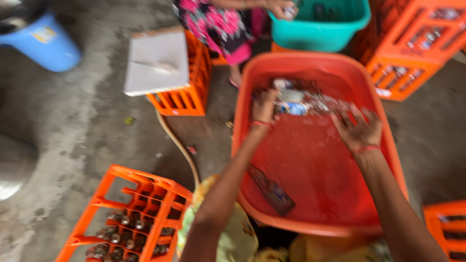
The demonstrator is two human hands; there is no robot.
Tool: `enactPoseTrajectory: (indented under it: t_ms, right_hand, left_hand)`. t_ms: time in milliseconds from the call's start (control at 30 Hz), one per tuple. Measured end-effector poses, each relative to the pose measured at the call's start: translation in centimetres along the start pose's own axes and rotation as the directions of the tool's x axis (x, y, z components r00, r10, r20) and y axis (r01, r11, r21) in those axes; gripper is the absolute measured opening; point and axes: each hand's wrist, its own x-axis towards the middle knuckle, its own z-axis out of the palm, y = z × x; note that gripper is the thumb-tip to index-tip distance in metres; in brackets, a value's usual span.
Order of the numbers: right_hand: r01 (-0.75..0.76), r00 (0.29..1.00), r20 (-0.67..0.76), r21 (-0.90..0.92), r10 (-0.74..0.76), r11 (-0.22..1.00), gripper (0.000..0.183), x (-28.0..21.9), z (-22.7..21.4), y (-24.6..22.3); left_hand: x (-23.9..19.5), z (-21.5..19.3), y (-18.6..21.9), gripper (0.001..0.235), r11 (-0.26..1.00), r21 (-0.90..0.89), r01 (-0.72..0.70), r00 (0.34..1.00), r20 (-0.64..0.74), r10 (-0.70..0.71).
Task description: The person washes glass bottles by hand in a red tub of water. They repeatedly fill each bottle with water, shake it, and rinse it before placing it into an orange crate. The process is repeated for multiple bottles.
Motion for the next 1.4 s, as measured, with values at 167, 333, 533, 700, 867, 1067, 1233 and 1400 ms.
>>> enactPoseTrajectory:
  t_ms: [167,333,533,700,867,1067,1233,1400]
  right_hand:
    - [0.015,0.992,-0.126,-0.007,-0.016,1.000,0.025,1.8,-2.0,1.1]
    - [-0.024,0.988,-0.156,-0.042,0.017,0.999,0.022,3.6,-3.2,1.2]
    - [-0.109,0.986,-0.135,-0.064,0.100,0.992,0.015,4.6,-5.0,1.8]
    - [-0.116,0.993,-0.046,-0.155,0.110,0.981,0.012,6.0,-6.8,2.8]
    - [-0.073,0.995,-0.068,-0.085,0.068,0.994,0.016,7.2,-8.3,3.6]
    - [-0.068,0.984,-0.162,0.052,0.076,0.996,0.019,7.9,-9.2,3.9]
    - [-0.111,0.978,-0.172,0.058,0.119,0.992,0.022,7.6,-9.3,3.7]
    - [-0.112,0.976,-0.180,0.057,0.121,0.992,0.028,6.2,-7.7,4.6]
  left_hand:
    - [-1.1,0.7,-0.1,0.057,0.999,-0.015,-0.043,0.998,-0.047,0.042]
    - [-0.4,0.6,-0.2,0.062,0.998,-0.051,-0.037,0.998,-0.051,0.034]
    - [-0.5,1.0,-0.4,0.063,0.974,0.020,-0.225,0.972,-0.062,0.225]
    - [-1.8,1.0,1.2,0.052,0.927,0.168,-0.336,0.937,-0.040,0.347]
    - [-2.9,1.1,1.9,0.042,0.783,0.213,-0.585,0.800,-0.008,0.600]
    - [-3.4,1.4,2.0,0.043,0.783,0.230,-0.577,0.809,0.033,0.587]
    - [-3.7,1.8,2.0,0.042,0.729,0.247,-0.639,0.760,0.054,0.648]
    - [-3.9,1.8,1.8,0.042,0.695,0.285,-0.660,0.735,0.051,0.676]
